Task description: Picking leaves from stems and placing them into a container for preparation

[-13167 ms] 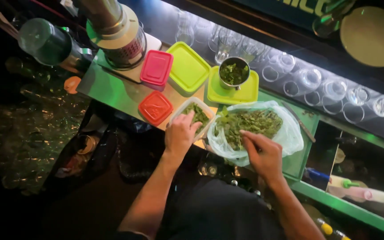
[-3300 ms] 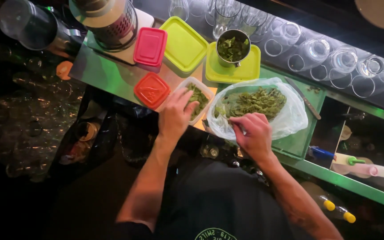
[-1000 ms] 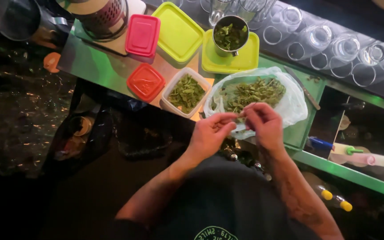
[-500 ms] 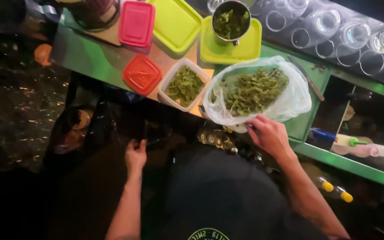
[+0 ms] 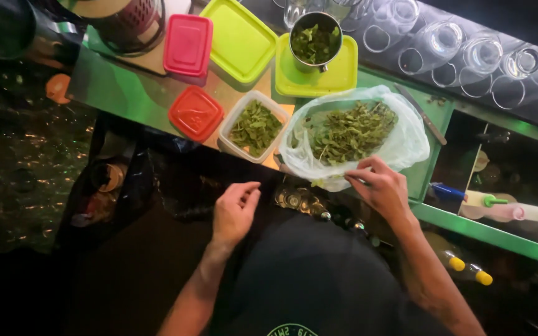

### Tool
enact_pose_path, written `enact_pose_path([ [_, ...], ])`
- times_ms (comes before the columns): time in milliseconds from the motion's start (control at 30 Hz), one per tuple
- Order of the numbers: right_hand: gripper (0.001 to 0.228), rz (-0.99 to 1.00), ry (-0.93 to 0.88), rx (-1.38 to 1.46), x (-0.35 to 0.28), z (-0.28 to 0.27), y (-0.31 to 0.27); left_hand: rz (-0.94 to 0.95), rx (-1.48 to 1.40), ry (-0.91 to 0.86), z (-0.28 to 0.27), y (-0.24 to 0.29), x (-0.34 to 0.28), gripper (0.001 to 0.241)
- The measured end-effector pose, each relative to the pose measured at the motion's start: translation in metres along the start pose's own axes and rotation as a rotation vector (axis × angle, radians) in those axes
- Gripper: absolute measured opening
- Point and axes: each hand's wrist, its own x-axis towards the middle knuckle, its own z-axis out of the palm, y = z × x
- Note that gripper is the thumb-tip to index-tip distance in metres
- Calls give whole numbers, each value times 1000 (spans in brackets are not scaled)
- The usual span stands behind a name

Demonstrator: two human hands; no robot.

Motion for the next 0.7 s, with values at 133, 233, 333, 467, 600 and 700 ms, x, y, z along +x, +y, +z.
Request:
enact_pose_path([
  [133,14,45,88,529,17,-25,-20,192,-90,9,-3,58,-2,15],
  [233,11,303,62,889,24,-27,-28,267,-194,-11,11,83,7,14],
  [333,9,431,56,1161,32,-31,-41,296,-317,-41,34,98,19,19],
  [467,9,450,62,1211,41,-31,-51,312,-418,-111,44,116,40,36],
  [600,11,575,198,1121,33,-38,-35,639,-6,195,28,110,58,17],
  [700,10,647,278,1196,18,-20,-4,751,301,241,38,102,60,6],
])
